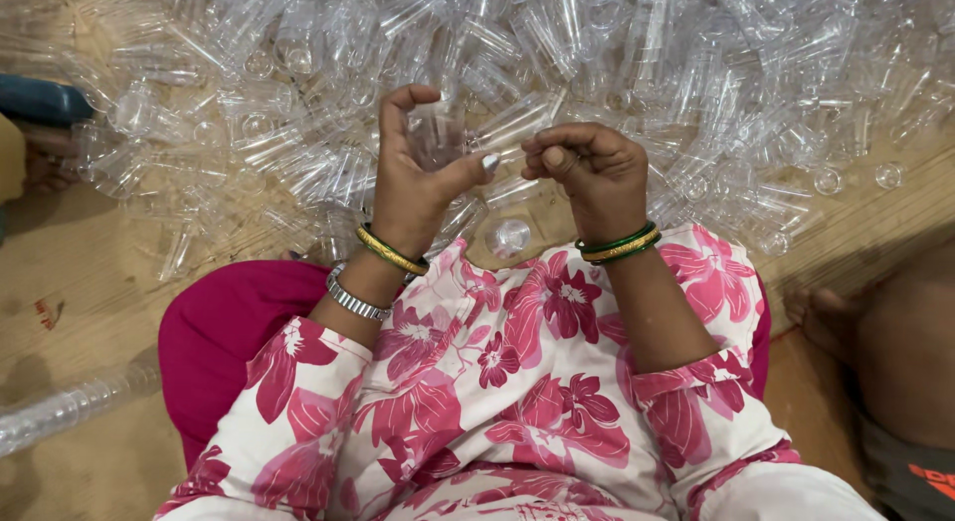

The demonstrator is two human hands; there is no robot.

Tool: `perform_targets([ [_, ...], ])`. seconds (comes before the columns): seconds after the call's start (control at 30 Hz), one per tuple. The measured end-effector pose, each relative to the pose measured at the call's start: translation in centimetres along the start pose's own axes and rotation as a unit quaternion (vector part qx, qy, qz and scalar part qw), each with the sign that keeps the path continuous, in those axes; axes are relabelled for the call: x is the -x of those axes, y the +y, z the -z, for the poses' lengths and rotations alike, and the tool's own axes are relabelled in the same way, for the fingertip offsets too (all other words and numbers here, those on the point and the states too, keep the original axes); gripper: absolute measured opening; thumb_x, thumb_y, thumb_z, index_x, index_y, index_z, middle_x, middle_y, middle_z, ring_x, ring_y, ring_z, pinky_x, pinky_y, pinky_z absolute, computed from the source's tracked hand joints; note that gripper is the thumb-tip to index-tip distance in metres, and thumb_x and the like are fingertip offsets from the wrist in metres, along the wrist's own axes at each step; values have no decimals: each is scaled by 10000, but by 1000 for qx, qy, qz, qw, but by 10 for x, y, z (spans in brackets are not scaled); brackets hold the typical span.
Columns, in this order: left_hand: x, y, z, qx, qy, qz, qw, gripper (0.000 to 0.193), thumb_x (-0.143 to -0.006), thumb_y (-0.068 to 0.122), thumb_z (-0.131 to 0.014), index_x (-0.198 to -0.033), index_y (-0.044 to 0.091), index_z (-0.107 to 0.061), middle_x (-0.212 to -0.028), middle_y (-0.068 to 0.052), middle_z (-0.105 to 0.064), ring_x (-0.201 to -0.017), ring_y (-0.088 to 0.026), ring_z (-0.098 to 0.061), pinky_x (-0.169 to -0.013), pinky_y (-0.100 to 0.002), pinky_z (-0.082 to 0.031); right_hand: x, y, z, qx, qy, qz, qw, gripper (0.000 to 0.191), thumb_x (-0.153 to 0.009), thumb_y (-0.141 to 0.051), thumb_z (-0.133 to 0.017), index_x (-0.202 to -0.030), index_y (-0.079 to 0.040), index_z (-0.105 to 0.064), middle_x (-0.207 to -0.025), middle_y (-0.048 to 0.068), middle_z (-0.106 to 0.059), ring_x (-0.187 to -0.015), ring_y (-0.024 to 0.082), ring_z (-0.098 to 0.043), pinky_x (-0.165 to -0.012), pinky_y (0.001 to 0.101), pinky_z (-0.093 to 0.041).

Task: The person sits on the floor and nests clear plastic cups one at a time into a growing stack, picking loose cups from a large pile around them and pressing each cup into the stack by hand. Other people nearby handle cups from the same pile.

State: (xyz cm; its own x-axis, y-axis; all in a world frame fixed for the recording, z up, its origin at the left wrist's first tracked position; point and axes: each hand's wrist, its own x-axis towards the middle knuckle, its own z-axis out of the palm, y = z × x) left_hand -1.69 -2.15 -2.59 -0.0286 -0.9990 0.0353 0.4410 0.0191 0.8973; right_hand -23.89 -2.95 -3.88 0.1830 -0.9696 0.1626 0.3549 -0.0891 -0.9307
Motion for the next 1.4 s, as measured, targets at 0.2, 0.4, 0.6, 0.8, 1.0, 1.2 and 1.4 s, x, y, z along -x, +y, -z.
perform_targets([
  [0.2,3,8,-2,-114,-29,-77,990,737,-844,-103,-809,-1389,121,-367,-1157,-75,-599,-1038,-149,-656,-876,-292,-615,-1,0,-1,19,16,4,1000,138,-1012,-8,-688,-1133,56,-702,-1117,170,-747,-981,215,-751,-903,355,-659],
  [0.4,0,7,-2,-384,-43,-9,922,696,-789,108,-896,-1336,124,-467,-944,-88,-670,-786,-146,-704,-658,-293,-579,-5,-4,3,123,100,101,982,86,-1039,33,-678,-1116,36,-718,-1045,137,-759,-934,190,-750,-840,335,-672],
  [0.6,3,7,1,-430,-180,-90,880,958,-716,141,-905,-1522,133,-386,-1079,-138,-674,-824,-183,-697,-729,-332,-584,-4,-20,3,191,-47,37,980,114,-1042,46,-650,-1112,22,-738,-1060,101,-756,-978,144,-735,-833,266,-620],
  [0.8,1,-2,1,-351,-126,10,928,896,-761,131,-885,-1519,182,-411,-1064,-96,-723,-796,-109,-675,-725,-306,-588,-3,6,3,177,-89,-23,980,156,-987,52,-652,-1108,15,-743,-1079,91,-756,-886,126,-713,-745,247,-621],
  [1.0,-6,-12,8,-191,-16,15,981,678,-856,51,-812,-1375,112,-381,-1191,-101,-621,-757,-136,-699,-560,-275,-603,-29,67,29,306,164,-160,924,169,-875,11,-749,-1041,-2,-719,-850,71,-725,-622,117,-642,-508,260,-535],
  [1.2,-13,-19,14,-152,20,56,987,767,-791,23,-852,-1347,43,-324,-1090,-153,-655,-768,-170,-736,-578,-290,-645,-34,82,28,284,120,-237,921,251,-801,72,-749,-1029,-17,-696,-811,98,-735,-628,154,-681,-480,280,-531],
  [1.4,-16,-17,21,-97,86,114,985,687,-808,47,-828,-1332,-20,-388,-1004,-170,-684,-716,-183,-719,-531,-325,-612,-30,35,29,29,108,-116,987,232,-904,96,-682,-1110,-8,-655,-972,145,-770,-820,192,-748,-639,301,-621],
])
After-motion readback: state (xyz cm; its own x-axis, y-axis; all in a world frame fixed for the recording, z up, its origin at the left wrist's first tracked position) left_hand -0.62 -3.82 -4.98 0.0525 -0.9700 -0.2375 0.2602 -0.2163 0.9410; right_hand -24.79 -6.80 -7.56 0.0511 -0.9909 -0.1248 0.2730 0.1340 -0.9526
